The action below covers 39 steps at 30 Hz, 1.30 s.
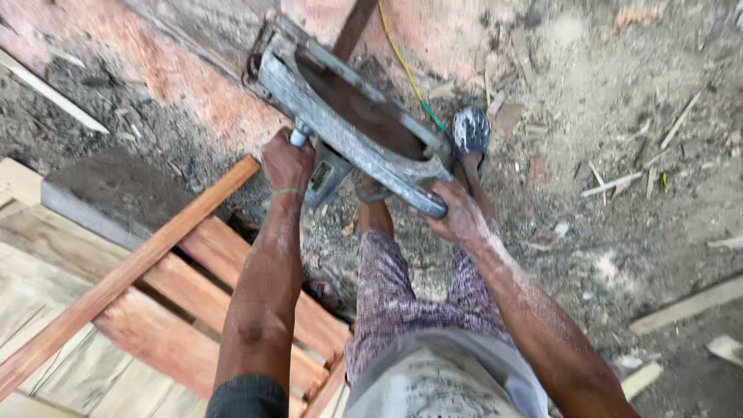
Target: The person uses a circular saw to cut a long log placed on the ground. They guide the saw along the length of the log, creating sawdust, and then reposition the saw to continue cutting.
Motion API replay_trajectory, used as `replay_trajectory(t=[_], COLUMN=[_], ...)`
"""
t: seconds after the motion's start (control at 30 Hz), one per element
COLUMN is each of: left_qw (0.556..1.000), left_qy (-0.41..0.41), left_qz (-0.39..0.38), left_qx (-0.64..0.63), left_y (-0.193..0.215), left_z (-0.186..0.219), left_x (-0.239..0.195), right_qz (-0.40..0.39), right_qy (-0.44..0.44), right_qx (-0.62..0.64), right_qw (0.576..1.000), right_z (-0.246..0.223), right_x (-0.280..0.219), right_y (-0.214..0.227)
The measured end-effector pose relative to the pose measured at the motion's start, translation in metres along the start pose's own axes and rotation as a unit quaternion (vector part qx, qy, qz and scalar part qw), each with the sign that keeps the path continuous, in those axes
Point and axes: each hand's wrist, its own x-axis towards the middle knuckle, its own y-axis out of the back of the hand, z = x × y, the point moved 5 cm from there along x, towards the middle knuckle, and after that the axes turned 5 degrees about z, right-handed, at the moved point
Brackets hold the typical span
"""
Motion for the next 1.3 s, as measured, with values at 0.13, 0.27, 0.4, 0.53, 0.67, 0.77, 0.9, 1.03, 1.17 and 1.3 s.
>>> replay_trajectory(t=[0.13, 0.27, 0.4, 0.53, 0.67, 0.77, 0.9, 1.03, 1.17, 1.3], left_qw=[0.999, 0.999, 0.998, 0.998, 0.997, 0.997, 0.997, 0.997, 0.998, 0.991], left_qy=[0.023, 0.030, 0.047, 0.030, 0.031, 0.028, -0.009, -0.025, -0.016, -0.103], left_qz=[-0.036, -0.024, -0.019, -0.014, -0.024, -0.032, -0.003, 0.013, 0.020, 0.083], left_qx=[0.011, 0.022, 0.020, 0.060, 0.065, 0.064, 0.077, 0.066, 0.051, 0.022], left_y=[0.009, 0.013, 0.007, 0.002, -0.003, -0.006, -0.001, 0.016, 0.026, 0.030], left_z=[-0.007, 0.004, -0.015, -0.016, -0.026, -0.030, -0.026, -0.018, -0.019, 0.014], left_x=[0.001, 0.018, 0.008, 0.027, 0.027, 0.034, 0.034, 0.025, 0.028, 0.066], right_qz=[-0.023, 0.018, -0.012, -0.006, -0.052, -0.056, -0.044, -0.003, 0.015, -0.009], right_qy=[-0.002, 0.038, 0.011, 0.045, -0.008, -0.015, -0.026, 0.009, 0.077, -0.032], right_qx=[0.063, -0.027, 0.036, -0.016, -0.002, -0.001, 0.040, 0.028, -0.043, 0.017], right_qw=[0.998, 0.999, 0.999, 0.999, 0.999, 0.998, 0.998, 1.000, 0.996, 0.999], right_z=[-0.001, -0.012, -0.026, -0.043, -0.044, -0.041, -0.033, -0.038, -0.043, -0.040], right_x=[-0.001, 0.015, 0.005, 0.026, 0.025, 0.027, 0.027, 0.017, 0.020, 0.043], right_y=[-0.005, 0.003, -0.006, -0.001, -0.003, -0.010, -0.016, -0.012, -0.021, -0.028])
